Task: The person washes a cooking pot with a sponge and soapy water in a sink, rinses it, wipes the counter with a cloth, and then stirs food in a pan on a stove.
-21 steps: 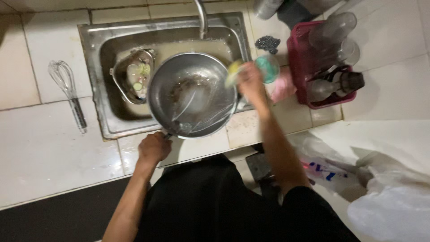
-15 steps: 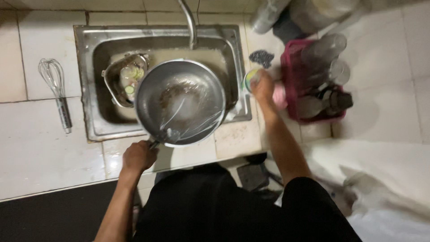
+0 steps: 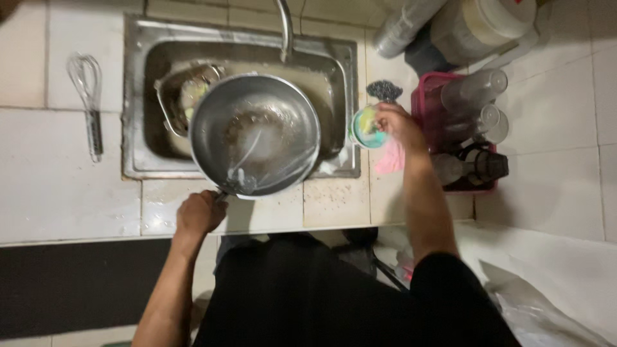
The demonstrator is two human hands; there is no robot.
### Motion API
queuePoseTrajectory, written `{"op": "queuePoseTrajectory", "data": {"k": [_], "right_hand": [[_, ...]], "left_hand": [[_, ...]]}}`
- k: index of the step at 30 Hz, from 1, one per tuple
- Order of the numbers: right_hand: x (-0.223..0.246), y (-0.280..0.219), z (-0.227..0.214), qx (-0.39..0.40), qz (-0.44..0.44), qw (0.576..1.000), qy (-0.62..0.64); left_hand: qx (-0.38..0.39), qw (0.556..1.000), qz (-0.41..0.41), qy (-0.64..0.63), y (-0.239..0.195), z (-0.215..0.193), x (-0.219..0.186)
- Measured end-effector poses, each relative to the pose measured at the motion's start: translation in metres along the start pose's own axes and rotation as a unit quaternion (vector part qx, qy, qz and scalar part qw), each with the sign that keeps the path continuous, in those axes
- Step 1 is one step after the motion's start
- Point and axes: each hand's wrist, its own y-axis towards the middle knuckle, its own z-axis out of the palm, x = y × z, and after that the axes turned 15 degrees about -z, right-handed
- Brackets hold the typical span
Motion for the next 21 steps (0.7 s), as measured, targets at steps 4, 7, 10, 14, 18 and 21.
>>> {"op": "queuePoseTrajectory", "data": {"k": [4,7,10,14,18,21], "right_hand": [[-0.001,-0.014,0.059,-0.117,-0.031,0.948,0.295],[0.016,-0.016,0.146,-0.05,-0.031,0.962,0.265],[0.051,-0.027,0.246,0.159,-0.118,0.971,-0.132],[0.076,-0.069,0.346,0.271,-0.128,0.857,-0.419],[0.061,-0.061,0.399,0.236,-0.206,0.876,-0.367],[0.043,-0.048,0.411,0.186,-0.2,0.908,-0.318]], "left_hand": [[0.028,1.0,-0.015,-0.001,0.01,0.001,0.001],[0.03,1.0,-0.001,0.007,0.018,0.006,0.003],[0.018,1.0,0.016,0.006,0.014,0.005,0.003],[-0.071,0.986,0.101,-0.11,-0.007,-0.004,0.001],[-0.086,0.892,0.153,-0.417,-0.022,0.0,0.016],[-0.035,0.718,0.236,-0.654,-0.009,0.019,0.028]]}}
